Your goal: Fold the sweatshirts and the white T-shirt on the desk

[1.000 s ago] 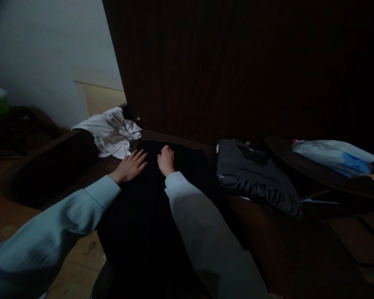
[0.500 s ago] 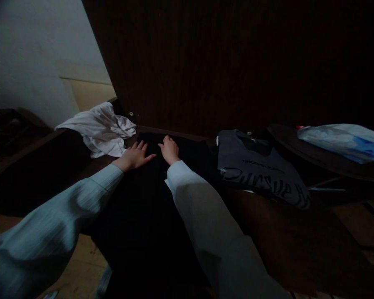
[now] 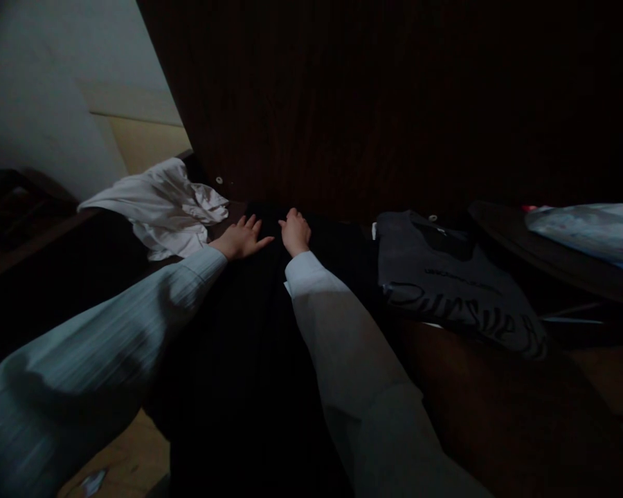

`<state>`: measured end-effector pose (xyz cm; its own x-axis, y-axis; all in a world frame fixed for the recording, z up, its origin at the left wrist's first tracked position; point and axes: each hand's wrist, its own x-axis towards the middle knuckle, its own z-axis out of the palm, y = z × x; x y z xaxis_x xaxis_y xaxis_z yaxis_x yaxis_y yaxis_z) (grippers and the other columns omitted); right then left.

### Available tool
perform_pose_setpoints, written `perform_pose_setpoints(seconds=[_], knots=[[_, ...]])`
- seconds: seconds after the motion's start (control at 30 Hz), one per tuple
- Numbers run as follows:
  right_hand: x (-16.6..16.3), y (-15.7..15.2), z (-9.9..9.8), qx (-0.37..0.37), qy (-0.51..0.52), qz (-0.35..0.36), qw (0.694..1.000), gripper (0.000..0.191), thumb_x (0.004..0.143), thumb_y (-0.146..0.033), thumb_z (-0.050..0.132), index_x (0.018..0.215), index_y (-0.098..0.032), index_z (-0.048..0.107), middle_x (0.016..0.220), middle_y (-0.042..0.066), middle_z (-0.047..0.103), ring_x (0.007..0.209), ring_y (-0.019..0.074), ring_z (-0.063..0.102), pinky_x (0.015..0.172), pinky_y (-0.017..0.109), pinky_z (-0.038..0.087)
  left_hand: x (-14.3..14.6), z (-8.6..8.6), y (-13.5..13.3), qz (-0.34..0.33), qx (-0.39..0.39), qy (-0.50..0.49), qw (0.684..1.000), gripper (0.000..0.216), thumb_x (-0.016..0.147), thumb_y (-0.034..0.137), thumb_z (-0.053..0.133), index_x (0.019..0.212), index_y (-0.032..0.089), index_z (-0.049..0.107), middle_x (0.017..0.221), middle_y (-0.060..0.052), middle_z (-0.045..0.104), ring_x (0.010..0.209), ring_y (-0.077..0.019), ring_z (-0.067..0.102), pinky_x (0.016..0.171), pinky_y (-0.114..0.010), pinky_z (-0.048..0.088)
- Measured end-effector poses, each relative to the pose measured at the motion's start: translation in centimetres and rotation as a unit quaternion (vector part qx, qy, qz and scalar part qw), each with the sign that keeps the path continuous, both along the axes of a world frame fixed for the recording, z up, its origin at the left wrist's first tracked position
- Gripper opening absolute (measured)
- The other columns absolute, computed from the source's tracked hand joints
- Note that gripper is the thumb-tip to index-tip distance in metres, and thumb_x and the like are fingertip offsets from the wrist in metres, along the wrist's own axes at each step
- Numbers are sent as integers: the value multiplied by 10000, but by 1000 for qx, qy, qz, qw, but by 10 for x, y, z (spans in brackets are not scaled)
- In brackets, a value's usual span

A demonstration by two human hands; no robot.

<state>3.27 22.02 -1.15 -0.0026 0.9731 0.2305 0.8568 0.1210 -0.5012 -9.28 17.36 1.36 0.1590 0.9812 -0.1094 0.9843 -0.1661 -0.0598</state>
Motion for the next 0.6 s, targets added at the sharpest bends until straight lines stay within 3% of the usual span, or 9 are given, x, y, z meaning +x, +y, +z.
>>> perform_pose_setpoints(seconds=[0.4,0.5,0.6], knots=[[4,32,-9,25,36,-24,999,111,765,-266,539,828,-180,507,843,44,587,783,173,543,703,305,397,-12,-17,32,-26,44,-120,991,643,848,522,246,1346,117,283,1439,-123,219,1317,-304,147,1035,-464,183],[6,32,-9,28,38,-22,999,118,760,-280,542,820,-183,515,829,40,595,756,166,541,683,291,394,-19,-18,19,-49,67,-155,984,595,853,486,291,1332,134,309,1434,-116,238,1321,-272,154,1036,-449,203],[6,31,-10,29,41,-23,998,129,753,-295,549,810,-181,527,820,41,600,740,165,544,664,281,391,-36,-19,-13,-41,77,-201,976,627,824,491,366,1328,124,306,1436,-137,220,1316,-269,179,1041,-438,213]])
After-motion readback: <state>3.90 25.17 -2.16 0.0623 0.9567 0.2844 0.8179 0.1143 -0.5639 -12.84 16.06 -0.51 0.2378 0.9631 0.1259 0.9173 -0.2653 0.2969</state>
